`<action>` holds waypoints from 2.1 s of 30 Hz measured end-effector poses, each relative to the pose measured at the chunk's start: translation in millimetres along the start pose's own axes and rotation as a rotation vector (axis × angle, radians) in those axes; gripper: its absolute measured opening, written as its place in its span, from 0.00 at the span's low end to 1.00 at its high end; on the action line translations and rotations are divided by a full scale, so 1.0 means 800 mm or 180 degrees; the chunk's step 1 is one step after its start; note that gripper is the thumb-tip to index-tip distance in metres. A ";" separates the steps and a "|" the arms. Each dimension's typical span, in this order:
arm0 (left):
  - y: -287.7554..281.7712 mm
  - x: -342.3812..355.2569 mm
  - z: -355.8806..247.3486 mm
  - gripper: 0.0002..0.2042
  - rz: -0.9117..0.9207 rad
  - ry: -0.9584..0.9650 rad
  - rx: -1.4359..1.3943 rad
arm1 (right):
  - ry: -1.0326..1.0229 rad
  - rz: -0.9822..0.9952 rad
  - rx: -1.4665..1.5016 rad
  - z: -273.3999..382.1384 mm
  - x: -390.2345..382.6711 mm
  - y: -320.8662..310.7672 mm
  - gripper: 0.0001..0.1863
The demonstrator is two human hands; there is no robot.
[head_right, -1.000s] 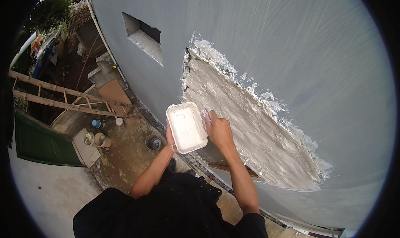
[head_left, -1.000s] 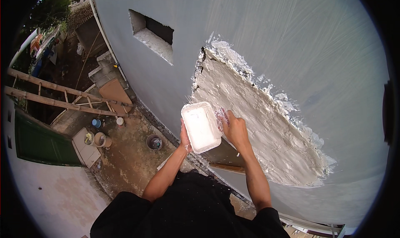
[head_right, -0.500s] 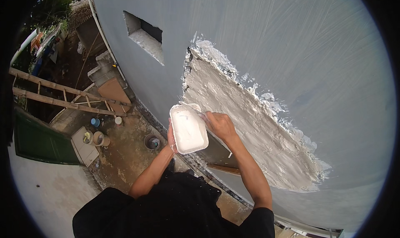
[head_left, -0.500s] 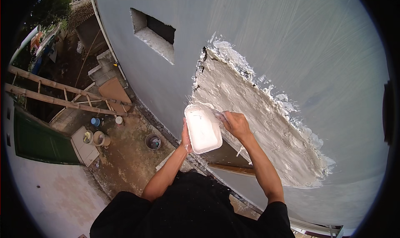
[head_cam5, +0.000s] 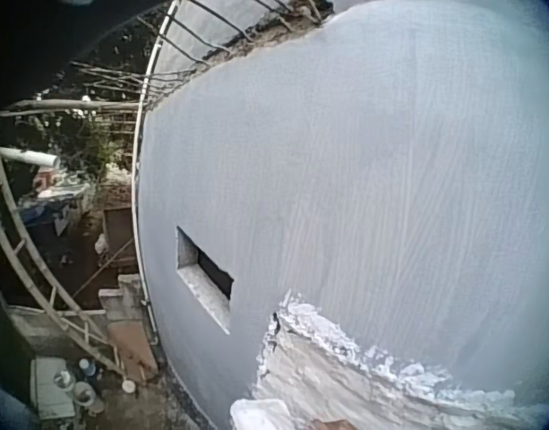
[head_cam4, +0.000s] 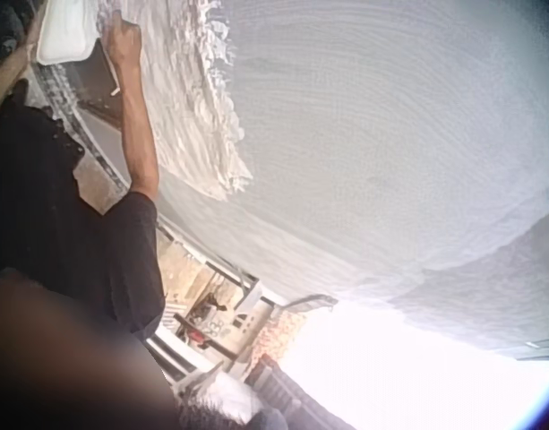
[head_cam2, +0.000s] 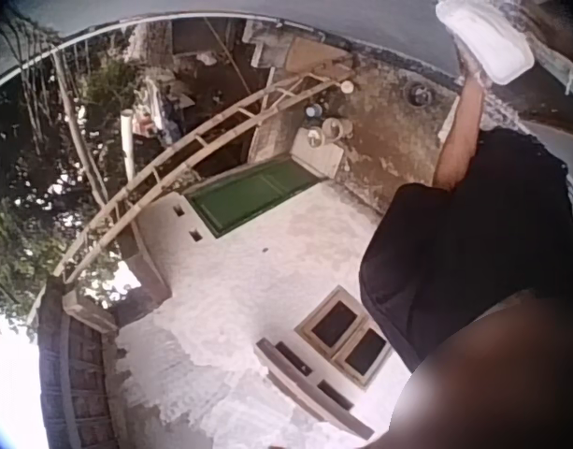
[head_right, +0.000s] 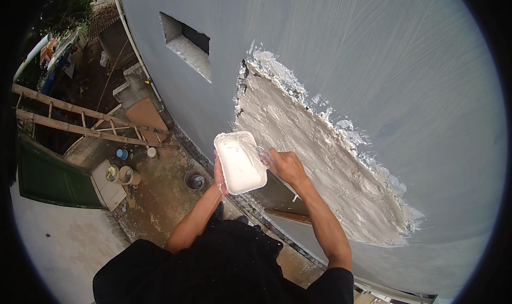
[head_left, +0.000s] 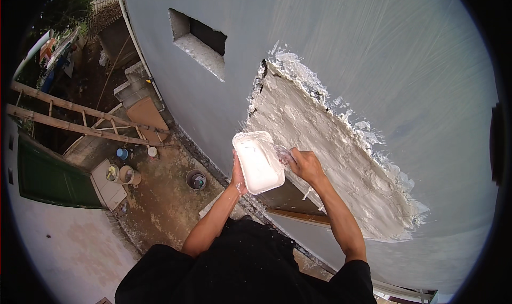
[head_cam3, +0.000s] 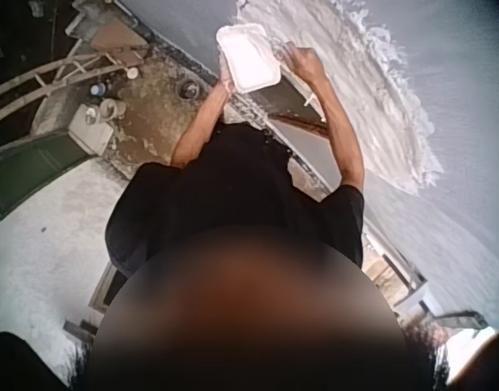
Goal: The person applies plaster to a damaged section of an exterior wall using a putty knife, taking the plaster from a container and spreading it onto the wall.
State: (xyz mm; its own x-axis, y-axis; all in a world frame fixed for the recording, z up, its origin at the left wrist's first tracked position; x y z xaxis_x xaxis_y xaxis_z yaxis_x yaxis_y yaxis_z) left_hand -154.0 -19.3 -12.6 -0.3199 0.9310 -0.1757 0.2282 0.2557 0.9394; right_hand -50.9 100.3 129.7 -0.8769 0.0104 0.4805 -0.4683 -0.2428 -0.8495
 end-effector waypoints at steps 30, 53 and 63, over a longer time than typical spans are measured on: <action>0.007 0.000 -0.023 0.41 -0.0467 0.0850 0.0105 | 0.2296 -0.0965 0.0434 0.051 -0.027 0.035 0.09; -0.006 0.002 -0.022 0.41 0.0284 0.0365 -0.0231 | 0.1793 -0.0116 0.1123 0.039 -0.007 0.001 0.06; 0.017 0.000 -0.016 0.42 0.0291 0.0059 -0.0072 | 0.2075 0.0200 0.1658 0.011 -0.032 0.040 0.12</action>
State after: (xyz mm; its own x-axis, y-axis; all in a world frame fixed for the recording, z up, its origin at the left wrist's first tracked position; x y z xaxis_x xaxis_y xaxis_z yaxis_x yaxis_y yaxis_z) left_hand -162.8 -19.1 3.8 -0.3157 0.9451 -0.0837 0.2364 0.1638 0.9578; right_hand -42.3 83.5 92.3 -0.8613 0.5021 0.0773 -0.4472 -0.6772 -0.5842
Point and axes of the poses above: each hand's wrist, its own x-axis towards the middle knuckle, its own y-axis out of the palm, z = x × y, the point moved 5 cm from there along x, towards the middle knuckle, and after that the axes turned 6 degrees about -y, right-handed, at the moved point
